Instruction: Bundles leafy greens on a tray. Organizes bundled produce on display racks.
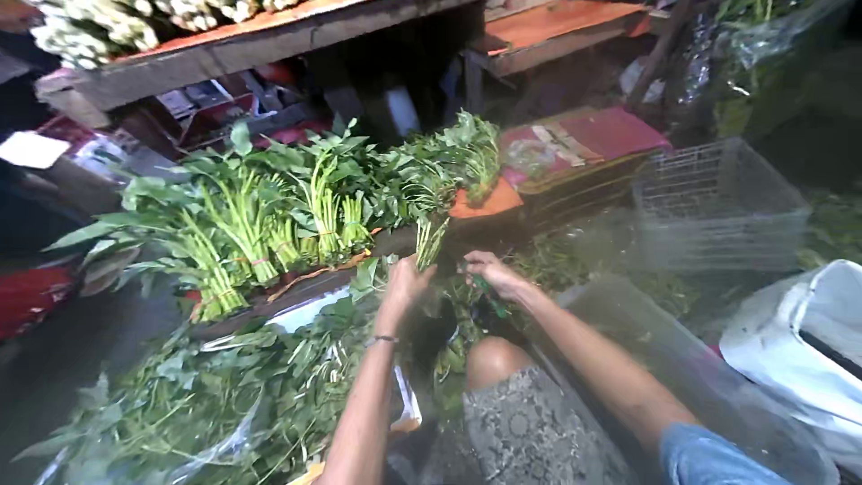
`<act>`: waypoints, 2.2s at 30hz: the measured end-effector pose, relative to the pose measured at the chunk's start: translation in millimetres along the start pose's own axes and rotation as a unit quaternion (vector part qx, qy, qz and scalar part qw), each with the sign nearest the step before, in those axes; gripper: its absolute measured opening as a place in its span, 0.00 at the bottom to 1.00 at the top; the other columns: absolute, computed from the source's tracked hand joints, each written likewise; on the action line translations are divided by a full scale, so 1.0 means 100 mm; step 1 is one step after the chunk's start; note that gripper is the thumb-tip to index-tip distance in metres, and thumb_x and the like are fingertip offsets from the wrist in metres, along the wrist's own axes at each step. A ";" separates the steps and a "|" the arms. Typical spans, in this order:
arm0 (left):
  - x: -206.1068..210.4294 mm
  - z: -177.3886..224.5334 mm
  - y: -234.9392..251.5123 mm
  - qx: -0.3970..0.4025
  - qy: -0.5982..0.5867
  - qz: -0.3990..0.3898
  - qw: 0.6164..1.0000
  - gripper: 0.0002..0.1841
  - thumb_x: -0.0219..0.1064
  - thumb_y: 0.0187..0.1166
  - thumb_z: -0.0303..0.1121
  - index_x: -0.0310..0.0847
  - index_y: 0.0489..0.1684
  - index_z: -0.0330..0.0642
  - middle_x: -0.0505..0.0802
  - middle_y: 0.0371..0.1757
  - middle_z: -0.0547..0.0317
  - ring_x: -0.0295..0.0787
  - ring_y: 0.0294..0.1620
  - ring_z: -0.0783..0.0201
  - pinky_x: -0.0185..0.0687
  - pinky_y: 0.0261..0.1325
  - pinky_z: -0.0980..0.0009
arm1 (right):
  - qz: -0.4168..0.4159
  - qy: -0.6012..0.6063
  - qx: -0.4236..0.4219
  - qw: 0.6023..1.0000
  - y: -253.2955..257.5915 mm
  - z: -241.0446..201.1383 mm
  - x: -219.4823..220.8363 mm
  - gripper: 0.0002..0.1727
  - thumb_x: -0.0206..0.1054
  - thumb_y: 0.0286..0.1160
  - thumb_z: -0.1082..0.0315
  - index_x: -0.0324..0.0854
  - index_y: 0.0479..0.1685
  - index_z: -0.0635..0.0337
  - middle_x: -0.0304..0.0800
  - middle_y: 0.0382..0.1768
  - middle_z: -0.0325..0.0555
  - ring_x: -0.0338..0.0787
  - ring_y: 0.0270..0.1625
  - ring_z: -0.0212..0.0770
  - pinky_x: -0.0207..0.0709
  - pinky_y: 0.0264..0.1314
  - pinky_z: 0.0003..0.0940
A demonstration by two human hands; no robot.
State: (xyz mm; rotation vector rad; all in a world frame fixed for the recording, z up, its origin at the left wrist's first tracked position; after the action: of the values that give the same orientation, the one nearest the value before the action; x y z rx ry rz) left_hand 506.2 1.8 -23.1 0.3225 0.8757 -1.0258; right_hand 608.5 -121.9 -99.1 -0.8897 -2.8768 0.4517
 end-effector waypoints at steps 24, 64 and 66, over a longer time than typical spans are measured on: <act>1.37 0.31 0.28 0.061 0.222 -0.131 0.964 0.19 0.49 0.90 0.29 0.74 0.68 0.23 0.87 0.61 0.27 0.84 0.67 0.32 0.76 0.68 0.38 | 0.202 0.064 0.002 0.977 0.05 0.77 -0.36 0.20 0.55 0.93 0.61 0.77 0.37 0.69 0.75 0.26 0.42 0.75 0.28 0.32 0.73 0.36 0.29; 1.69 0.04 0.15 0.048 0.318 -0.135 0.937 0.21 0.41 0.91 0.25 0.69 0.73 0.20 0.85 0.64 0.24 0.85 0.65 0.30 0.77 0.66 0.38 | 0.134 0.318 0.229 0.910 -0.01 1.46 -0.03 0.27 0.46 0.93 0.45 0.61 0.18 0.45 0.50 0.07 0.28 0.49 0.07 0.27 0.48 0.09 0.22; 1.60 0.05 0.15 0.060 0.297 -0.097 0.948 0.20 0.43 0.91 0.26 0.72 0.70 0.20 0.87 0.60 0.24 0.86 0.64 0.30 0.77 0.66 0.39 | 0.151 0.335 0.191 0.910 0.01 1.36 -0.12 0.25 0.43 0.94 0.46 0.76 0.34 0.51 0.54 0.08 0.26 0.51 0.06 0.25 0.50 0.08 0.20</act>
State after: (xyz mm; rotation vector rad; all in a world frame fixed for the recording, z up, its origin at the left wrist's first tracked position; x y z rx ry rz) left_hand 557.3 -90.8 -143.6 0.6818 1.4113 -1.1886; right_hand 595.2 -162.2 -228.6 -1.1372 -1.9544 0.5695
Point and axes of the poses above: each hand's wrist, its own y-axis towards the middle knuckle, its own x-axis out of the palm, z = x × y, the point moved 10 cm from there along y, towards the middle knuckle
